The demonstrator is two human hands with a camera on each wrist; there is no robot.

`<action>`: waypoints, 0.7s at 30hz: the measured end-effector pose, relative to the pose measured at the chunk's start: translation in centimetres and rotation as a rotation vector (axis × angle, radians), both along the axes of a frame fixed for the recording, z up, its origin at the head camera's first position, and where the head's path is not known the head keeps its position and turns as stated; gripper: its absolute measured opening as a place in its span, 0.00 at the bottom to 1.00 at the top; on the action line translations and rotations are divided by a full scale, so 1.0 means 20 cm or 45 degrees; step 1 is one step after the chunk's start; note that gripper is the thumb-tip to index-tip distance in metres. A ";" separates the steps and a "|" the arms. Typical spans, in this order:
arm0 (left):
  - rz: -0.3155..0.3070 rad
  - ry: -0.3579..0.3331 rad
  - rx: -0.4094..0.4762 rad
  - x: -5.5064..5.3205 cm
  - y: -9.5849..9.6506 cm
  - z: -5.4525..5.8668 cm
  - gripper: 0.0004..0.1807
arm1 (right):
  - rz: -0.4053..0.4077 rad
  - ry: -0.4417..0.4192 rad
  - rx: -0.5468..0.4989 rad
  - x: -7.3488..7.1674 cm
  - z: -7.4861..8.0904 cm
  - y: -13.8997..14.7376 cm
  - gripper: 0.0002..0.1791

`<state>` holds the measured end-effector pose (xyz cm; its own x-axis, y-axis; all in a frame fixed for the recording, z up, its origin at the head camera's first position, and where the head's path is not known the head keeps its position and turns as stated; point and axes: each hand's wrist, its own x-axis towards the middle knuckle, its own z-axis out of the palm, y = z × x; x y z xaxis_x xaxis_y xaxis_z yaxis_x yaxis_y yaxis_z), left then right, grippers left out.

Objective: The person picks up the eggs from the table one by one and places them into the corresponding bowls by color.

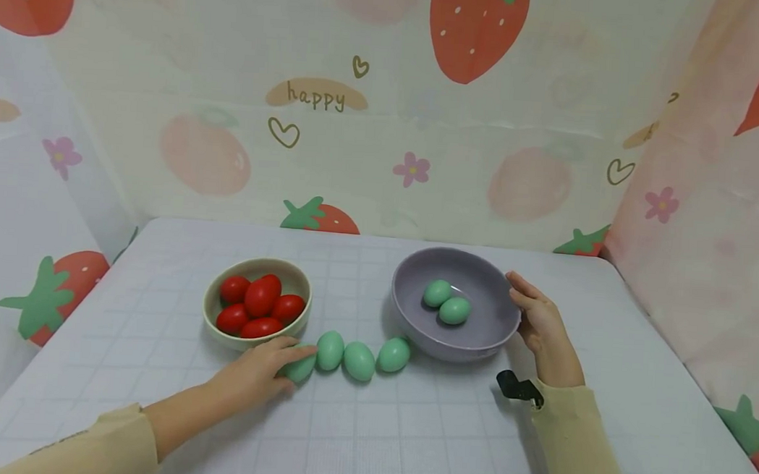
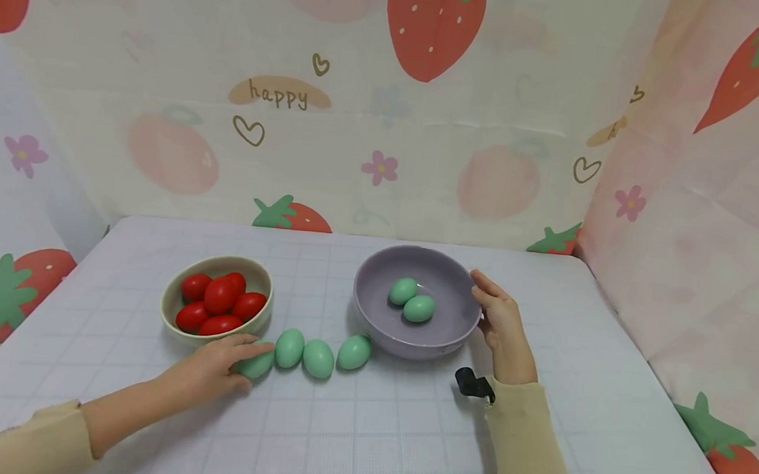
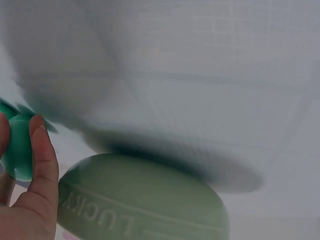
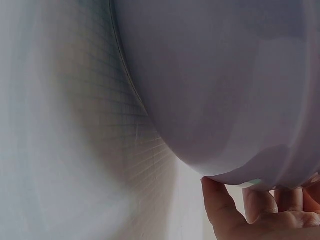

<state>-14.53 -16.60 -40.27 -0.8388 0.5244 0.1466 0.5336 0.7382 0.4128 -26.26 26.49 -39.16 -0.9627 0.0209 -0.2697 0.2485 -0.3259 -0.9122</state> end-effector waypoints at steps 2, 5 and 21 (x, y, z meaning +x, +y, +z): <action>-0.008 0.014 0.035 -0.01 0.01 0.01 0.29 | -0.005 0.005 -0.003 0.00 0.00 0.00 0.25; -0.020 -0.005 0.100 -0.01 0.02 0.04 0.30 | -0.003 0.013 0.002 0.00 0.00 0.00 0.24; 0.207 -0.392 0.448 -0.07 0.20 0.16 0.34 | 0.014 0.004 -0.071 0.00 0.02 -0.03 0.31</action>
